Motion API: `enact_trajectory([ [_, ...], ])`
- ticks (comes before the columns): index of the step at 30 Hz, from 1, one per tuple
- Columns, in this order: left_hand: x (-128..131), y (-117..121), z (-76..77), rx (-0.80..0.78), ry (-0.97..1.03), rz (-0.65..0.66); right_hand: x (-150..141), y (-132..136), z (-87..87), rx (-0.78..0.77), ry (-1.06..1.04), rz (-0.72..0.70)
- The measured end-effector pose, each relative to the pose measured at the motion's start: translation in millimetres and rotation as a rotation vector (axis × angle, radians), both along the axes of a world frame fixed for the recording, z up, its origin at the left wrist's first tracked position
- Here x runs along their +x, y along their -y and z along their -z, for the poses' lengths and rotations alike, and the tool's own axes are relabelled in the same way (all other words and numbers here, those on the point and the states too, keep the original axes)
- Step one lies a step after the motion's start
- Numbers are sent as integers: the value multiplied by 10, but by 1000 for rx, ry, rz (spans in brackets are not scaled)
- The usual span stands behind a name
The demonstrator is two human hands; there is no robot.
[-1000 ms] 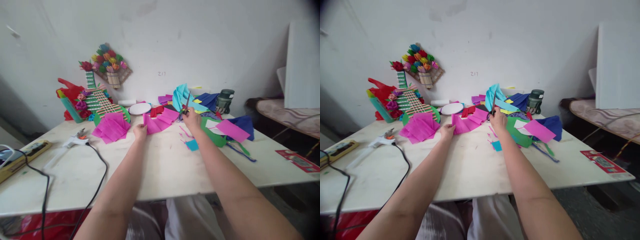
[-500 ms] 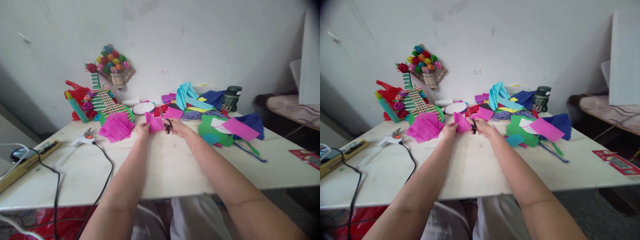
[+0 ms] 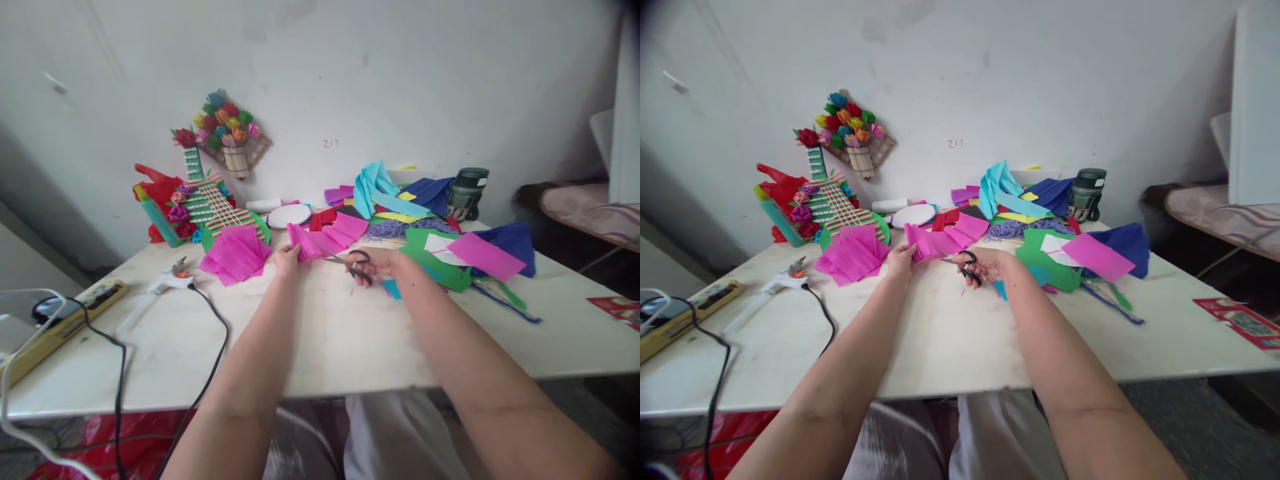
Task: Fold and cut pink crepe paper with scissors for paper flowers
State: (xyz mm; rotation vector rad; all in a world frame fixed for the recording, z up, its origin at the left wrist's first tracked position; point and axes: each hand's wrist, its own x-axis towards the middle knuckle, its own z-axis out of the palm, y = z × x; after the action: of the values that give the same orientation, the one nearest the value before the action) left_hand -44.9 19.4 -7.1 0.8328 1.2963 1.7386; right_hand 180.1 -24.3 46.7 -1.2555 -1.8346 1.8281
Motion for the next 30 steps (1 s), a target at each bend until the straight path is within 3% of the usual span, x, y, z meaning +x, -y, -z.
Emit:
enact_trajectory([
  [4,53,44,-50,0,148,46,-127,-13,83,17,-80,-9],
  [18,116,114,-149,-22,296,-35,-384,28,191,148,-196,57],
  [30,147,160,-214,-30,376,27,-454,3,274,207,-250,119],
])
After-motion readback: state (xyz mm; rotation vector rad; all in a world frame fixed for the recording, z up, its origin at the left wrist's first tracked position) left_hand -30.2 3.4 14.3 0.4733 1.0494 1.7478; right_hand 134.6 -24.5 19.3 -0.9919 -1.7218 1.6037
